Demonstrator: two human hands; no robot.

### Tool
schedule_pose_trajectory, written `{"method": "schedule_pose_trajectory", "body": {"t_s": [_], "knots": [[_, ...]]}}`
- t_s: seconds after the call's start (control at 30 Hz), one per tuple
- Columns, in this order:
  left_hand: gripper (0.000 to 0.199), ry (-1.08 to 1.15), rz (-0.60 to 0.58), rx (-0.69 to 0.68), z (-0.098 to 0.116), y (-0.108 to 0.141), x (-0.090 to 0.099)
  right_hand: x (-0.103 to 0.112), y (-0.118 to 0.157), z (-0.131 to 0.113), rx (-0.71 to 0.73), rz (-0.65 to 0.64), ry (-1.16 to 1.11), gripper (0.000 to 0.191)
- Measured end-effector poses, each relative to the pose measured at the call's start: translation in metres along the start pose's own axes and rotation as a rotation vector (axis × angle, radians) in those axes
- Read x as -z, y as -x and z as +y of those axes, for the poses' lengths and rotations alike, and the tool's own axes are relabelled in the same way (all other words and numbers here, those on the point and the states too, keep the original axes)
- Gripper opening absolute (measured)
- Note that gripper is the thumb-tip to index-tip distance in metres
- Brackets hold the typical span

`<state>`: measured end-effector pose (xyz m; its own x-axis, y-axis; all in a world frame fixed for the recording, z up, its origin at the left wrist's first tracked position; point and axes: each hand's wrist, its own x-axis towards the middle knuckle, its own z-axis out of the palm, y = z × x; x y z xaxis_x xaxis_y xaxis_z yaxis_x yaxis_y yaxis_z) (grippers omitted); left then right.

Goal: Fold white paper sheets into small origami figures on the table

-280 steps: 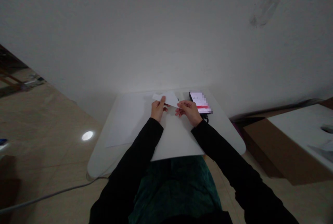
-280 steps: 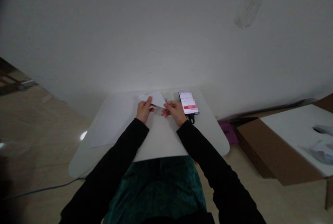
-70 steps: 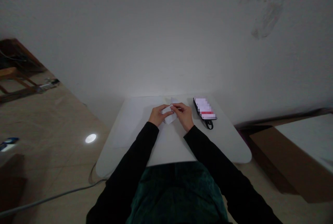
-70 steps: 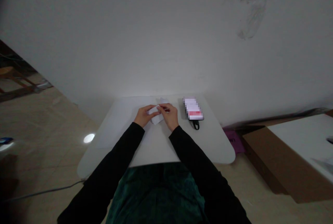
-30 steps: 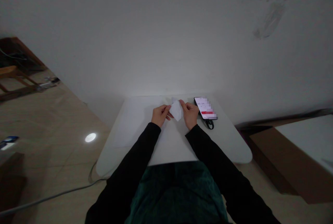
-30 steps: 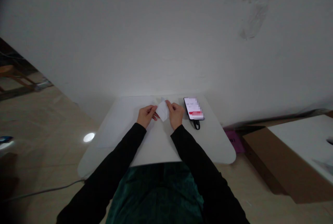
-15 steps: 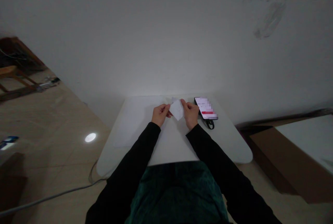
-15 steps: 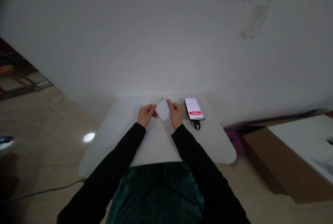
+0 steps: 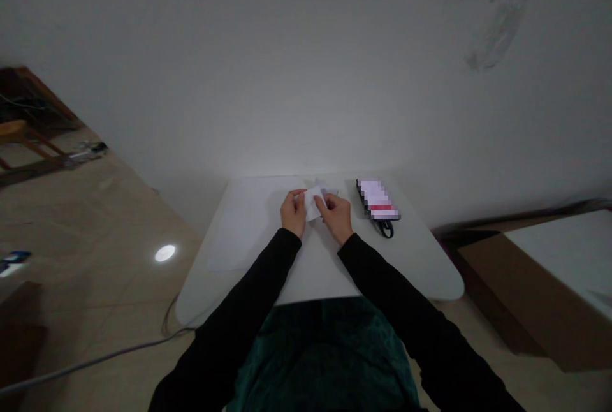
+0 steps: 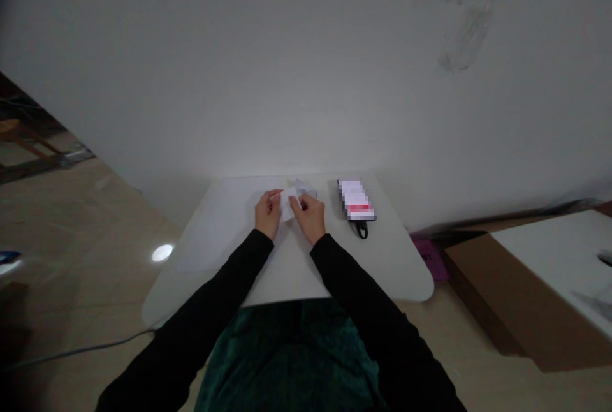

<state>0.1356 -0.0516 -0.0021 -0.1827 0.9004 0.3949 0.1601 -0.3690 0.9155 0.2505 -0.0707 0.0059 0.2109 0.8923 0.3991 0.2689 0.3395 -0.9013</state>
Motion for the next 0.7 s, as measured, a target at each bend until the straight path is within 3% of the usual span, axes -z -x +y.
{"method": "schedule_pose_trajectory", "body": {"t_s": [0.1,0.17,0.4,0.7], "knots": [[0.031,-0.072,0.112,-0.007,-0.004,-0.005,0.005,-0.005,0.003,0.002,-0.058,-0.172,-0.076,0.041],[0.032,-0.086,0.126,0.036,-0.005,-0.008,0.007,-0.006,0.004,0.001,-0.082,-0.234,-0.116,0.043],[0.033,-0.035,-0.024,0.02,0.001,-0.009,0.006,-0.002,-0.003,0.0,-0.12,-0.144,-0.267,0.037],[0.044,-0.031,0.005,0.012,0.008,-0.01,0.01,0.0,-0.007,-0.001,-0.225,-0.225,-0.423,0.037]]}}
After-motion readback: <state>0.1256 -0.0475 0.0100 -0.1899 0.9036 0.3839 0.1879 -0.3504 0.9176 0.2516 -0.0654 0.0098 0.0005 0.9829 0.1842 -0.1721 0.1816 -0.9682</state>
